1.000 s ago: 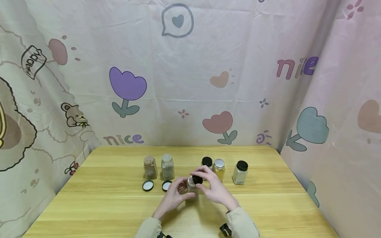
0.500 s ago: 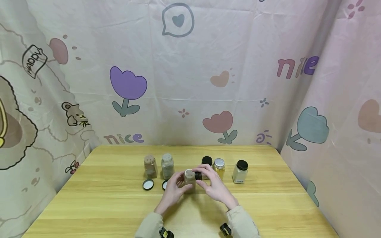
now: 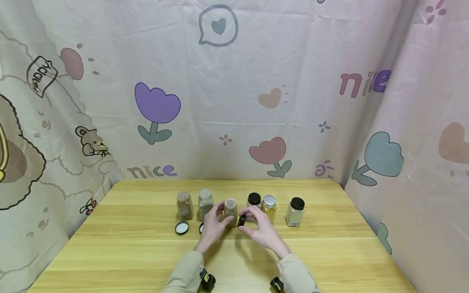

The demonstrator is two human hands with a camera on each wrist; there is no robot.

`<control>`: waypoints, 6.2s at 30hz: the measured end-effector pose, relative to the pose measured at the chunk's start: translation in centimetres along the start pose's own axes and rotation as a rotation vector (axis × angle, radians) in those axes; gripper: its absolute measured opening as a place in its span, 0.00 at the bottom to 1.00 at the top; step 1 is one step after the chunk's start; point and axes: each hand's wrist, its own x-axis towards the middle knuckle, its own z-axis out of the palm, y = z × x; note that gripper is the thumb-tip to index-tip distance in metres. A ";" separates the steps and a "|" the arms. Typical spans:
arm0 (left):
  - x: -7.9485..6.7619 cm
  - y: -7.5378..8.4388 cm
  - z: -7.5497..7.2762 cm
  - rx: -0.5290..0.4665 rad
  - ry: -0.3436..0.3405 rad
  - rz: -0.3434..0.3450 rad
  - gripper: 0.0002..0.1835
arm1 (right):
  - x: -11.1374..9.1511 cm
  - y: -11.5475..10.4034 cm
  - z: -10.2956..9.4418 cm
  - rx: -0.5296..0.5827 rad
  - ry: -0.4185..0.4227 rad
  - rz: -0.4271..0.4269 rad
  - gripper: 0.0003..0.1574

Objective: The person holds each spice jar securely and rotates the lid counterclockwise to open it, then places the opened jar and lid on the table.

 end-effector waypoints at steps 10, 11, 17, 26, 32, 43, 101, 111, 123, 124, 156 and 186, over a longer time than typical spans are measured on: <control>1.3 -0.3 0.0 0.035 -0.013 -0.018 0.30 | 0.0 0.5 0.6 0.016 -0.036 0.055 0.23; 1.4 -0.3 0.0 0.035 -0.018 -0.029 0.30 | 0.0 0.5 0.7 0.015 -0.038 0.054 0.23; 2.1 -0.2 0.2 0.034 -0.027 -0.059 0.31 | 0.1 0.8 1.1 -0.037 -0.036 0.056 0.22; 2.3 0.3 0.4 0.099 0.006 -0.073 0.30 | 0.4 1.0 1.2 -0.081 -0.055 0.070 0.27; 1.3 1.0 0.0 0.131 -0.003 -0.068 0.30 | 0.7 1.0 1.4 -0.119 -0.069 0.076 0.27; -0.9 1.5 -0.9 0.073 -0.005 -0.099 0.26 | 2.7 1.5 2.0 -0.205 -0.176 0.086 0.27; -2.6 0.8 -1.9 -0.086 0.025 -0.077 0.25 | 2.8 1.5 2.0 -0.206 0.373 -0.211 0.20; -2.6 0.5 -1.8 -0.085 0.018 -0.092 0.25 | 2.8 1.5 1.6 -0.278 0.385 -0.133 0.29; -2.6 0.4 -1.7 -0.090 0.015 -0.085 0.25 | 2.8 1.6 1.9 -0.818 0.256 -0.143 0.39; -2.6 0.4 -1.7 -0.090 0.015 -0.085 0.25 | 2.8 1.5 1.9 -0.852 0.259 -0.151 0.38; -2.7 0.4 -1.7 -0.152 0.012 -0.068 0.25 | 1.1 1.5 -1.9 -0.352 0.060 0.034 0.44; -2.9 1.8 -0.8 -0.212 0.000 0.169 0.19 | -0.4 3.5 -3.4 -0.110 -0.136 0.091 0.30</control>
